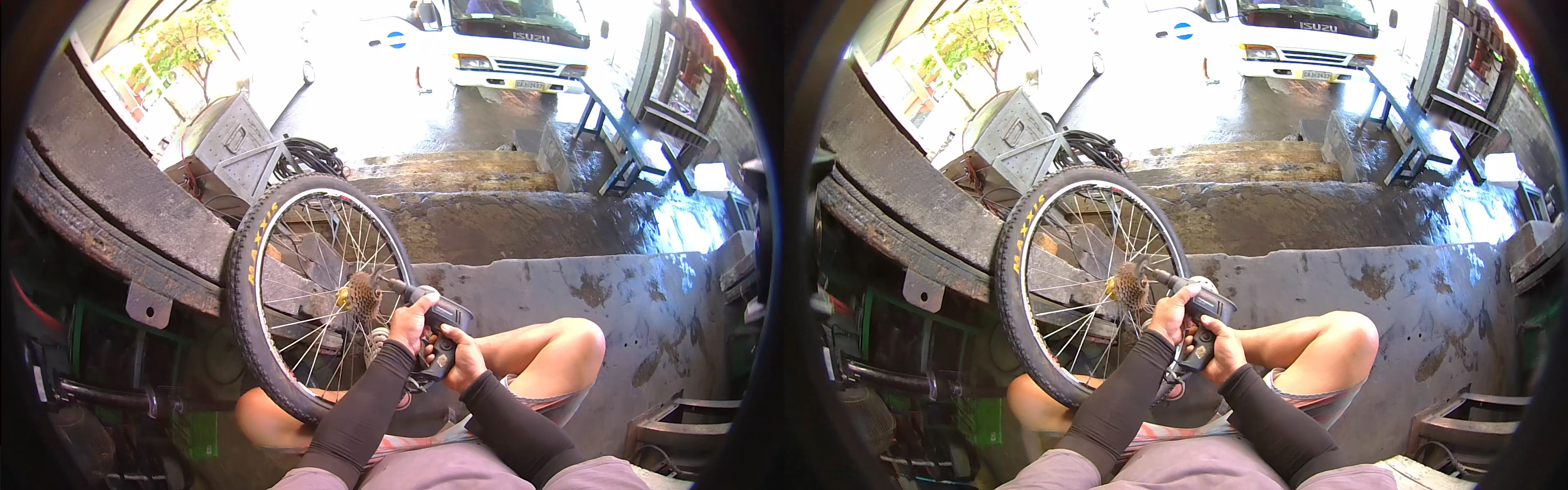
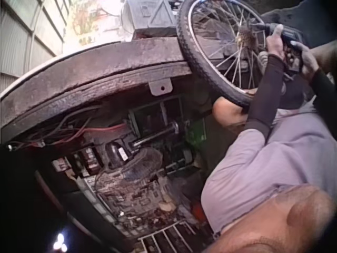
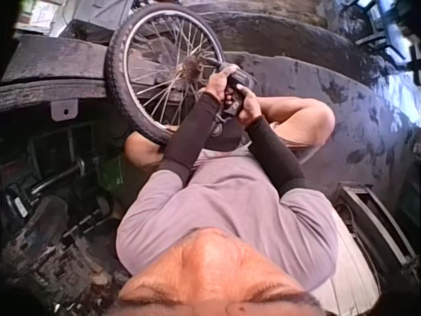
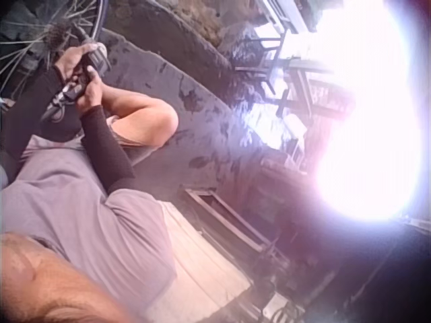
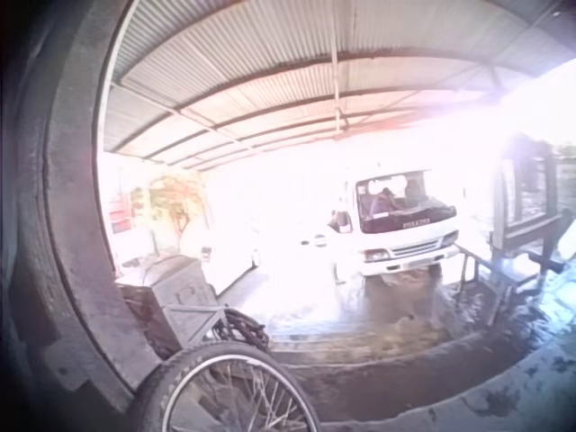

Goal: The person uses a power drill to remove the cassette from a bicycle wheel, then manually removes the cassette and places it on the floor. The person continues to use the drill on the wheel hub and rotates the wheel to inspect it.

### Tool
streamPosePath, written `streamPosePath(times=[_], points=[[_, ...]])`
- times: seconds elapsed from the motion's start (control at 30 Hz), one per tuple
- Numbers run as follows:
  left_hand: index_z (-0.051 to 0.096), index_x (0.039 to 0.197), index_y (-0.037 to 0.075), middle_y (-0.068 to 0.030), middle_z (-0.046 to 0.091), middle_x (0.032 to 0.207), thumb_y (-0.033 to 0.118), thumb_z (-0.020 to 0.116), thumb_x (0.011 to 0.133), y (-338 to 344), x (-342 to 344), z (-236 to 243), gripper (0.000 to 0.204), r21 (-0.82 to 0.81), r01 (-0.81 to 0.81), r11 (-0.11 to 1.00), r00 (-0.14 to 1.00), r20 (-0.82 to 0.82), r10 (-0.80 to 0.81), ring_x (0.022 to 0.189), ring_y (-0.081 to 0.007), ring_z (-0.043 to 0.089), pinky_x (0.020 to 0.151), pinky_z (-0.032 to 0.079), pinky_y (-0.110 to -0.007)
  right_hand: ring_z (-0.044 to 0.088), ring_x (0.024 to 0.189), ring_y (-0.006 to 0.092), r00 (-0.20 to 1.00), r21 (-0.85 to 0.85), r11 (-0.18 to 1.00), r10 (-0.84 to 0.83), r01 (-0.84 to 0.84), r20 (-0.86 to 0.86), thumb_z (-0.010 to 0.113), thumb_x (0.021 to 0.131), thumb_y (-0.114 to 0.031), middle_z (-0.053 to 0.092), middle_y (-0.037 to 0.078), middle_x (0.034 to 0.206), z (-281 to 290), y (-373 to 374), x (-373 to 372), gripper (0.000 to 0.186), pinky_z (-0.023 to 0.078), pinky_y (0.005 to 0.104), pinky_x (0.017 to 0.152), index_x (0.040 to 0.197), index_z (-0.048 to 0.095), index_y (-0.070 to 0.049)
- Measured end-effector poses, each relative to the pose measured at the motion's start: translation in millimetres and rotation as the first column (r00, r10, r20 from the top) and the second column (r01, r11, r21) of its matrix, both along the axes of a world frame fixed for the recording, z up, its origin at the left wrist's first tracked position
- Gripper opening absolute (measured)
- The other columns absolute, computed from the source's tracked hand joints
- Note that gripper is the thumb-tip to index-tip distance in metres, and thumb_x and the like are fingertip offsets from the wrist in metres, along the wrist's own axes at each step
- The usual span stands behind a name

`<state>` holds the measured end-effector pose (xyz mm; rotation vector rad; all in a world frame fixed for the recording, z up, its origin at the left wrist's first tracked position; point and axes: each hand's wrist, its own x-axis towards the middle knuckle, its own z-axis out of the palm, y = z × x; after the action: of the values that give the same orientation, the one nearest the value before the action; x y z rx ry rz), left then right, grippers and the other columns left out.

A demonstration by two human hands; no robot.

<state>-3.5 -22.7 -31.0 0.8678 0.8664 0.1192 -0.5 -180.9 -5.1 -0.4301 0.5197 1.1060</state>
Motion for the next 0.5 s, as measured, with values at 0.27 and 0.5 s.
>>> streamPosePath(times=[0.27, 0.5], points=[[0.076, 0.117, -0.002, -0.0115, 0.080, 0.103, 0.028, 0.084, 0.096, 3.7, -3.2, -2.8, 0.038, 0.032, 0.054, 0.998, 0.999, -0.006, -0.054, 0.082, -0.0204, 0.077, 0.072, 0.063, -0.034, 0.068, 0.080, 0.0266, 1.000, -0.036, 0.999, 0.016, -0.016, -0.003, 0.068, 0.103, -0.027, 0.068, 0.010, 0.096, -3.7, -3.2, 0.6, 0.026, 0.061, 0.0381, 0.069, 0.111, 0.064, -0.002], [0.077, 0.113, 0.001, -0.0092, 0.080, 0.099, 0.027, 0.085, 0.095, 2.5, -5.9, 12.8, 0.032, -0.004, 0.060, 0.998, 0.998, 0.012, -0.060, 0.078, -0.0176, 0.076, 0.069, 0.061, -0.032, 0.068, 0.081, 0.0257, 1.000, -0.023, 1.000, 0.016, -0.016, 0.002, 0.068, 0.103, -0.029, 0.069, 0.009, 0.094, -1.1, -1.5, -2.9, 0.027, 0.061, 0.0376, 0.070, 0.109, 0.065, -0.002]])
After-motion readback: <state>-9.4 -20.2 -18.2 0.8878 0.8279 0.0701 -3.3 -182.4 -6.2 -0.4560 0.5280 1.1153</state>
